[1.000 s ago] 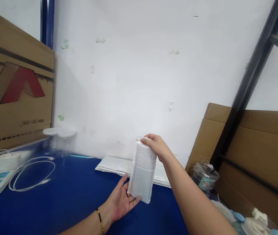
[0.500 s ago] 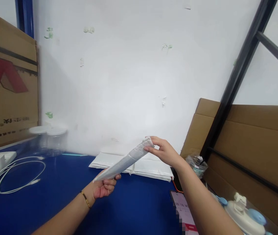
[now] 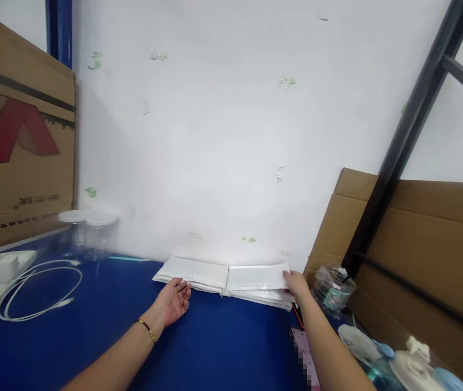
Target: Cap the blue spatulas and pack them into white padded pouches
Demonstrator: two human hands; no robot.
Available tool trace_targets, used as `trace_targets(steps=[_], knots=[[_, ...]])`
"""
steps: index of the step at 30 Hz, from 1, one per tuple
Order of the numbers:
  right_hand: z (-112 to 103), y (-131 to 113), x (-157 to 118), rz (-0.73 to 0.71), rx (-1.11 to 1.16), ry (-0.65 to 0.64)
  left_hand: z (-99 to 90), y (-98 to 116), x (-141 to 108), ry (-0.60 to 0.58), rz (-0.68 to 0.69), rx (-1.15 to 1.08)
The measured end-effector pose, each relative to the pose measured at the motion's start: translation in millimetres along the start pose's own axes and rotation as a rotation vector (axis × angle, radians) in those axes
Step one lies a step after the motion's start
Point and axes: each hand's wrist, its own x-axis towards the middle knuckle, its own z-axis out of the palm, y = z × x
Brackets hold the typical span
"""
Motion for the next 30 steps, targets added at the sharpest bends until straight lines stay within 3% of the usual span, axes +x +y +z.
trace_targets(steps=[3,5,7,11,13,16,18,21,26,30], knots=[[7,10,3,0.056,-0.175,0.116,-1.5,-2,4,0.017,0.032,-0.012],[18,10,3,0.019,-0.283,0.154,-0.4,-2,4,0.011,0.037,-0.019],[38,4,-3,-0.149,-0.441,0.061,0.8,-3,4,0.012,0.033,-0.023],[103,-16,-33,-0.594,-0.753,-0.412,1.9,-5,2,0.01,0.022,-0.021],[132,-27,-47,-0.722,-0.878,-0.439,2.7,-7,0,-0.003,0.023,-0.019],[154,-43,-60,-0.715,-0.967,-0.346,5.8,-12,-5,-0.058,0.013,-0.012],[152,-49,-64,-0.673,-0.969,-0.301,9.0,-16,-9,-0.129,-0.022,-0.004],[131,-46,-76,-0.691,-0.902,-0.277,14.0,-21,-14,-0.185,-0.009,-0.016],[89,-8,-108,-0.85,-0.661,-0.417,19.1,-34,-18,-0.141,0.372,-0.09],[76,9,-132,-0.805,-0.568,-0.512,20.4,-46,-21,-0.096,0.598,-0.055]])
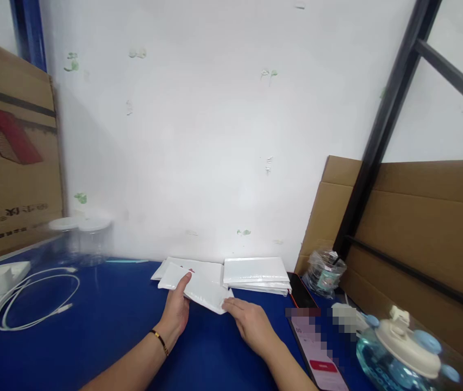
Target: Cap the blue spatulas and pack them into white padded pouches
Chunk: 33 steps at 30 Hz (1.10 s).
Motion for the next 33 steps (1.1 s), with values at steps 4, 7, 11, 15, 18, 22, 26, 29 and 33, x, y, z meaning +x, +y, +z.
trace_targets(steps=[4,7,11,15,18,22,26,29,33], knots=[[-1,-5,-7,0.052,0.166,-0.015,3.7,-1,-10,-0.018,0.101,0.114],[-1,11,-13,0.163,0.291,-0.005,9.0,5,-14,-0.062,0.144,0.177],[3,41,-22,0.3,0.352,-0.1,19.2,18,-16,-0.104,0.183,0.183],[6,46,-23,0.306,0.289,-0.189,34.7,31,-18,-0.148,0.207,0.193],[6,42,-20,0.273,0.255,-0.211,49.4,39,-21,-0.2,0.242,0.22],[7,42,-20,0.265,0.245,-0.217,68.0,49,-27,-0.268,0.284,0.234],[11,40,-18,0.28,0.263,-0.211,77.0,53,-33,-0.276,0.272,0.25],[18,31,-13,0.308,0.272,-0.149,77.8,53,-35,-0.261,0.254,0.235],[25,18,-5,0.241,0.242,-0.029,76.1,55,-34,-0.263,0.257,0.244]])
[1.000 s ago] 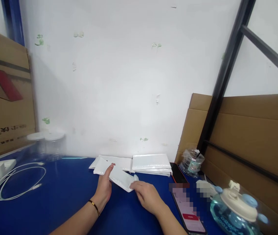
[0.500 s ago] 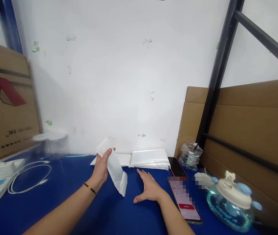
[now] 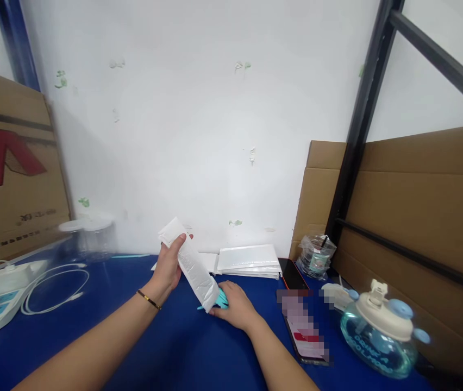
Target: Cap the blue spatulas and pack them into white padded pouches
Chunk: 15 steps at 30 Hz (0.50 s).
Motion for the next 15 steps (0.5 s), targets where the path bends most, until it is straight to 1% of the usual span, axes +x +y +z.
trace_targets(steps=[2,4,6,9,11,12,14,15], knots=[[2,-4,1,-0.048,-0.029,0.027,-2.4,6,2,0.0,0.005,0.017],[3,-5,1,-0.059,-0.065,0.037,-5.9,17,7,0.011,0.025,0.024],[3,-5,-1,-0.066,-0.093,0.028,-10.7,35,14,0.016,0.072,0.029],[1,-5,-3,-0.078,-0.118,-0.011,-21.3,69,25,-0.034,0.166,0.109],[-2,-6,-4,-0.072,-0.132,-0.039,-31.9,88,29,-0.1,0.244,0.281],[-3,-6,-4,-0.066,-0.138,-0.054,-38.9,94,29,-0.146,0.287,0.423],[-4,-9,-6,-0.059,-0.145,-0.09,-57.1,96,26,-0.268,0.363,0.803],[-4,-11,-7,-0.061,-0.145,-0.109,-68.6,92,24,-0.352,0.387,1.019]])
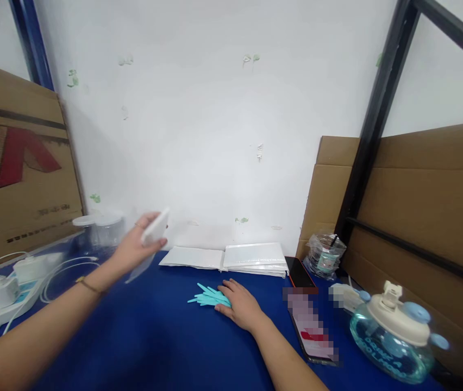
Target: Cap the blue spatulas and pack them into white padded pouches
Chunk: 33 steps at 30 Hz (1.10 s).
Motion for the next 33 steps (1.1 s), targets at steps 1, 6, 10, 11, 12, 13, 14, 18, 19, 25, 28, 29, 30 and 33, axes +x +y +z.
trace_targets(steps=[1,6,10,11,12,13,14,18,19,25,28,29,30,33], knots=[[0,-3,-2,-0.005,0.004,-0.018,0.5,-11,-10,-0.104,0.038,0.184],[5,-24,-9,-0.026,0.054,-0.063,11.9,-82,-68,-0.617,-0.01,0.657],[-5,-16,-4,-0.02,0.113,0.092,11.2,-103,-84,-0.743,-0.108,0.601],[-9,-8,-2,0.013,0.137,0.173,12.4,-101,-82,-0.727,-0.108,0.558],[-13,1,-1,0.052,0.164,0.25,15.6,-96,-78,-0.7,-0.107,0.514],[-16,10,0,0.088,0.194,0.308,21.4,-89,-73,-0.666,-0.113,0.471],[-19,19,0,0.116,0.219,0.338,29.9,-82,-67,-0.637,-0.119,0.433],[-16,42,0,0.16,0.251,0.312,84.1,-58,-50,-0.677,-0.152,0.37],[-14,44,-1,0.162,0.251,0.304,98.9,-55,-48,-0.695,-0.161,0.387],[-10,36,1,0.143,0.26,0.299,151.1,-59,-40,-0.775,-0.212,0.384],[-8,32,10,0.121,0.253,0.302,156.3,-69,-35,-0.762,-0.195,0.338],[-6,32,15,0.117,0.242,0.302,156.9,-72,-34,-0.749,-0.186,0.323],[-5,31,21,0.112,0.227,0.299,157.2,-76,-33,-0.733,-0.174,0.309],[0,34,40,0.098,0.199,0.271,156.2,-85,-34,-0.68,-0.141,0.284]])
